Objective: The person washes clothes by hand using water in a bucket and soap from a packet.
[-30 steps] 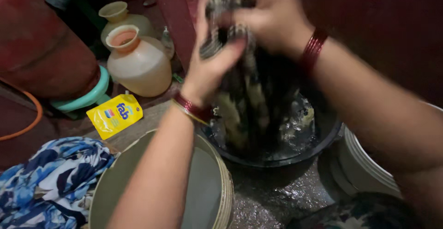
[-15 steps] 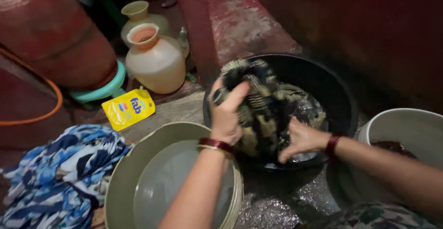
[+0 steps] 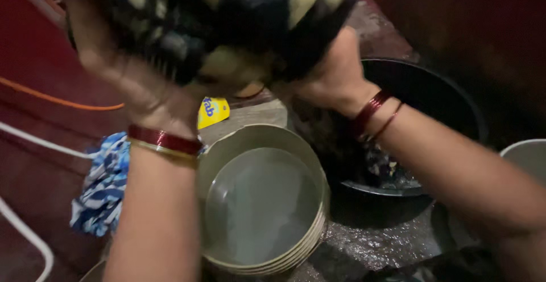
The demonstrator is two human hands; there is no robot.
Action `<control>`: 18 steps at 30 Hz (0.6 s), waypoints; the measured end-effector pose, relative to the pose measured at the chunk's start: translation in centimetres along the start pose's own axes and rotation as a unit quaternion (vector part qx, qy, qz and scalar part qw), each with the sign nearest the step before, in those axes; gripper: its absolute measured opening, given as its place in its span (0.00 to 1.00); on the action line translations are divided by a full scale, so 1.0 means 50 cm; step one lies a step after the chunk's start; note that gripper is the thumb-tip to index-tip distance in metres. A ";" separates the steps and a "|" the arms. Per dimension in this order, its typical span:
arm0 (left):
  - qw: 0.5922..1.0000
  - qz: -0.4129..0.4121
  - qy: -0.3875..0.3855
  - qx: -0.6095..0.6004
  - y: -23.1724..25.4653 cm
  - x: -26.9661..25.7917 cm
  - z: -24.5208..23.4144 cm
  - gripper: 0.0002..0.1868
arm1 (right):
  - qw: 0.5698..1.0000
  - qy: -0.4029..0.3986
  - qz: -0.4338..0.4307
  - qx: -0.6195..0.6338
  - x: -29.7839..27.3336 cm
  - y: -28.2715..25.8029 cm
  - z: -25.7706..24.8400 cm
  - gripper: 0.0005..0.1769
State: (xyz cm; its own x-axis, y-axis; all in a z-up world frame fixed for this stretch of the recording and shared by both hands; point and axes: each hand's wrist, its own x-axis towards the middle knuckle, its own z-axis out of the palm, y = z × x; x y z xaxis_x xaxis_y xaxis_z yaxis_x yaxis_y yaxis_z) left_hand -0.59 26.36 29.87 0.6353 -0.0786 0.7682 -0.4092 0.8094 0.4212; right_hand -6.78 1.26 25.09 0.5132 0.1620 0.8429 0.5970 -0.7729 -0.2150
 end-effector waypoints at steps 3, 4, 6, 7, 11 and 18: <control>0.994 -0.099 0.037 -0.005 0.065 -0.073 -0.080 0.25 | 0.991 -0.011 -0.096 0.088 -0.017 -0.084 0.048 0.40; 0.987 -0.143 0.069 0.006 0.075 -0.106 -0.105 0.25 | 0.984 -0.011 -0.133 0.116 -0.030 -0.109 0.065 0.47; 0.959 -0.244 0.141 0.040 0.102 -0.181 -0.155 0.28 | 0.985 -0.127 -0.096 0.062 -0.055 -0.143 0.108 0.54; 0.943 -0.293 0.152 0.044 0.111 -0.215 -0.180 0.28 | 0.979 -0.185 -0.078 0.035 -0.065 -0.151 0.133 0.58; 0.829 -0.460 0.265 0.178 0.111 -0.335 -0.301 0.29 | 0.917 -0.386 -0.106 0.005 -0.131 -0.147 0.219 0.63; 0.561 -0.484 -0.110 0.663 -0.034 -0.503 -0.366 0.43 | 0.701 -0.655 -0.246 -0.139 -0.270 -0.112 0.331 0.59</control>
State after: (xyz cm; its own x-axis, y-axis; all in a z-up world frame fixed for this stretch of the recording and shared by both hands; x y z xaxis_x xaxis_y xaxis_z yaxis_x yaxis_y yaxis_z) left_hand -3.89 37.59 1.00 0.9434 -0.2961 -0.1492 -0.1631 -0.8062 0.5687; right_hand -6.85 13.58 6.74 0.5226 0.7335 -0.4347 0.8502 -0.4868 0.2007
